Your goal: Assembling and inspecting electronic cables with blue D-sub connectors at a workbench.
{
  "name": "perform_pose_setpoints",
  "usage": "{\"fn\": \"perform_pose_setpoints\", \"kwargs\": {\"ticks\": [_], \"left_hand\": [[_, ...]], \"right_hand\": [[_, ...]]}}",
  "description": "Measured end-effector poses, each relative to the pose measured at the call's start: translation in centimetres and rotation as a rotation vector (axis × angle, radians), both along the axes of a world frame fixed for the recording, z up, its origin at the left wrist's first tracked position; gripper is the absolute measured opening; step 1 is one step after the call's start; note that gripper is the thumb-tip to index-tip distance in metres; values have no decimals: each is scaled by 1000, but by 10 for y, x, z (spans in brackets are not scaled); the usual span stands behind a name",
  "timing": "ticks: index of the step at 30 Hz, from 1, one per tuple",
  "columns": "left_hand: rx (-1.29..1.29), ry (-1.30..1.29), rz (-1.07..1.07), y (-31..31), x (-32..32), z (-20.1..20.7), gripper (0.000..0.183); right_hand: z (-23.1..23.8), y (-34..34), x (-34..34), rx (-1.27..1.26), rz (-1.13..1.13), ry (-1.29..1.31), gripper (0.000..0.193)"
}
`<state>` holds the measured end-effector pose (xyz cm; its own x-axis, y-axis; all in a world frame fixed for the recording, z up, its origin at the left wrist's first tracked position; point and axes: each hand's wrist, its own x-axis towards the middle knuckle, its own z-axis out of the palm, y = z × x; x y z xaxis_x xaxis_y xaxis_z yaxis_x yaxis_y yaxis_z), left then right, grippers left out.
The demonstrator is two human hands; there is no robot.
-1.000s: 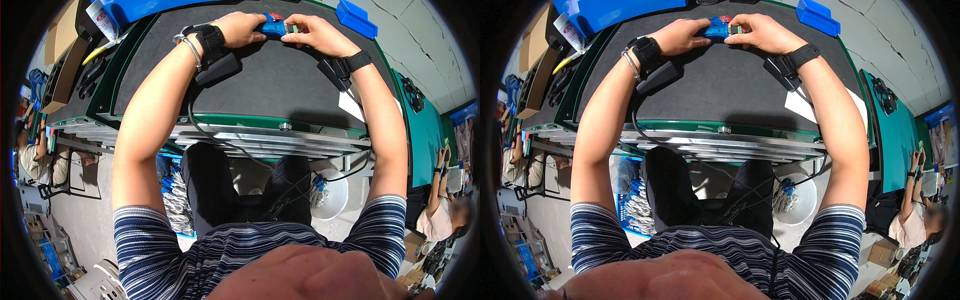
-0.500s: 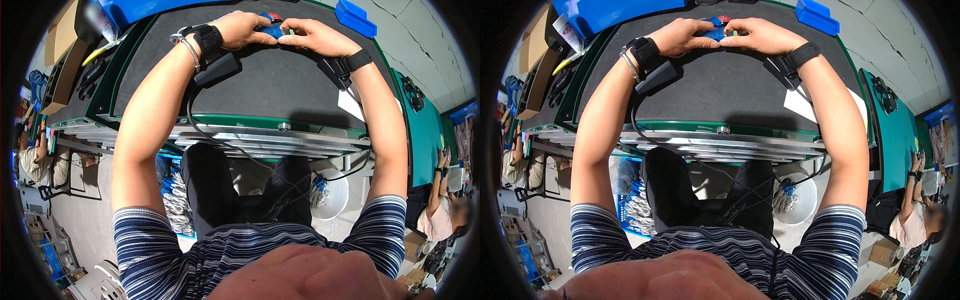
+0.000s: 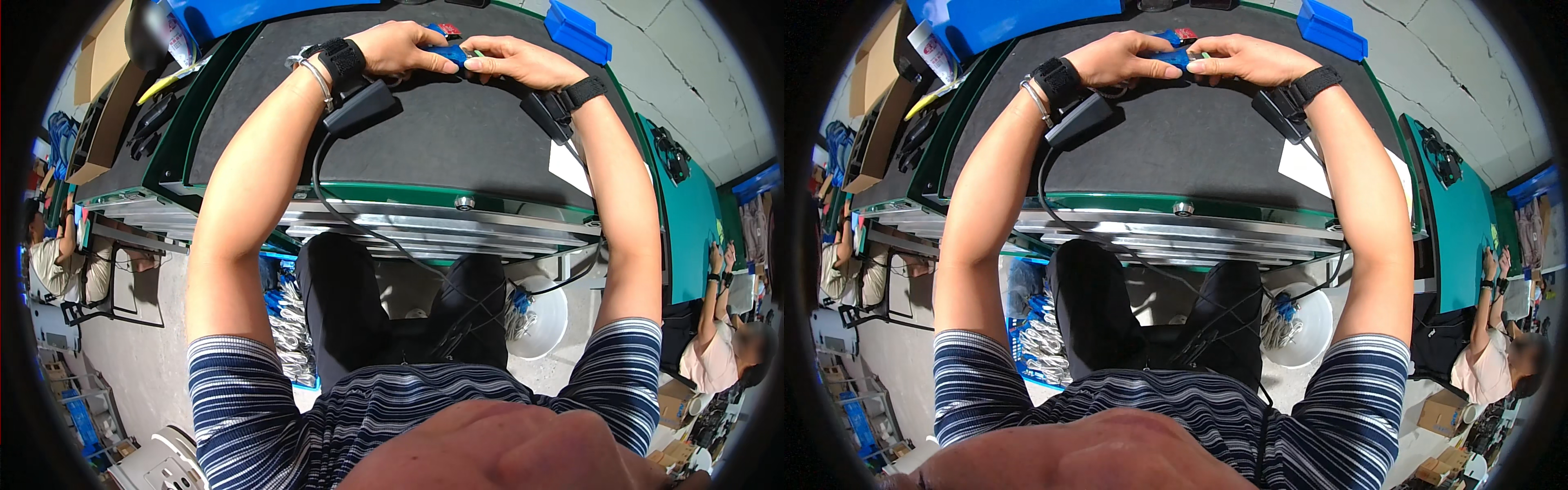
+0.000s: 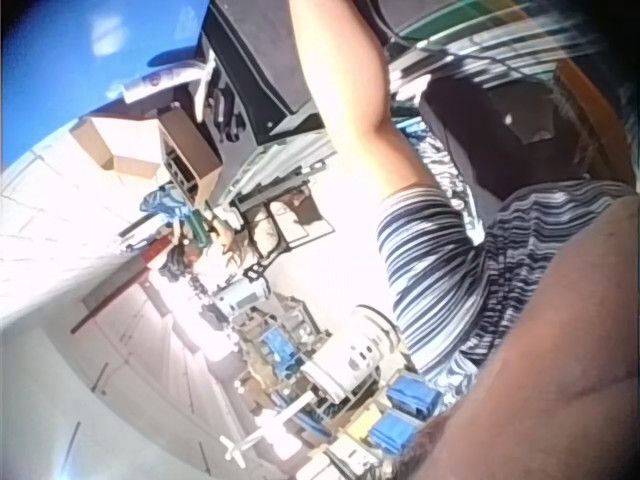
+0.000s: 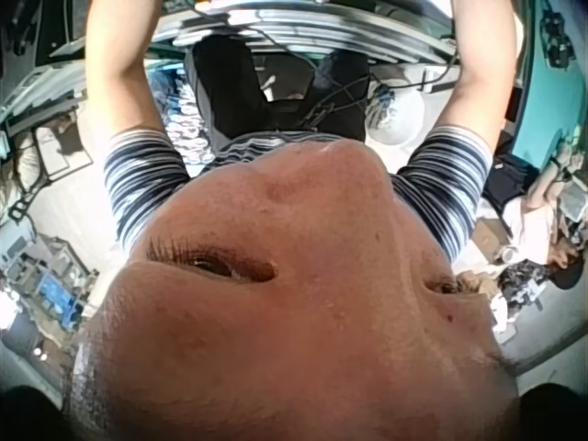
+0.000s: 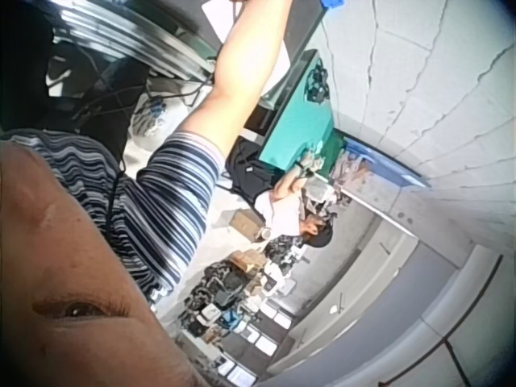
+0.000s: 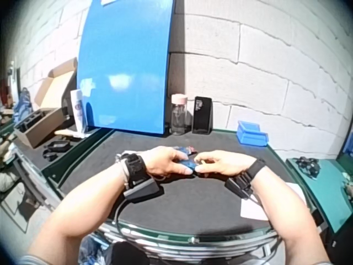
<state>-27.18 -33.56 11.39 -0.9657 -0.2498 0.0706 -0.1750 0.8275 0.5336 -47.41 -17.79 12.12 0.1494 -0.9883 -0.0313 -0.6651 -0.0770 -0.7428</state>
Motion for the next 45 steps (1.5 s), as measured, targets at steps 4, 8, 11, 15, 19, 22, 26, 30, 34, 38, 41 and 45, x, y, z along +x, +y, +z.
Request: {"fn": "perform_pose_setpoints", "kwargs": {"ticks": [4,8,11,15,19,22,26,30,34,38,41,45], "left_hand": [[3,-51,24,3,1,3,61],[-47,17,-13,-2,-2,-2,61],[-227,91,42,0,-3,-8,60],[-243,78,43,3,-2,-5,61],[-182,56,22,3,2,-1,62],[-53,-21,-45,-2,6,5,62],[20,-50,-19,-8,3,-3,64],[-21,-24,5,-6,1,-3,64],[-128,-11,16,-6,0,-5,64],[-117,-36,16,-6,0,-4,64],[-125,-26,21,-8,2,-5,64],[-138,19,-12,-7,-1,-6,64]], "right_hand": [[0,1,-1,28,3,-44,52],[1,0,2,20,-7,-51,45],[1,-1,4,3,-24,-16,39],[3,0,5,10,-51,-16,38],[0,-1,-1,20,-20,-21,40],[0,5,-8,64,9,-160,41],[-4,3,-14,55,-27,-219,47],[-8,-3,-29,103,-67,-463,41],[-12,-9,-39,103,-12,-493,41],[-12,-9,-38,123,-56,-508,42],[-9,-7,-29,157,-98,-496,36],[-8,-4,-31,139,-78,-421,37]]}}
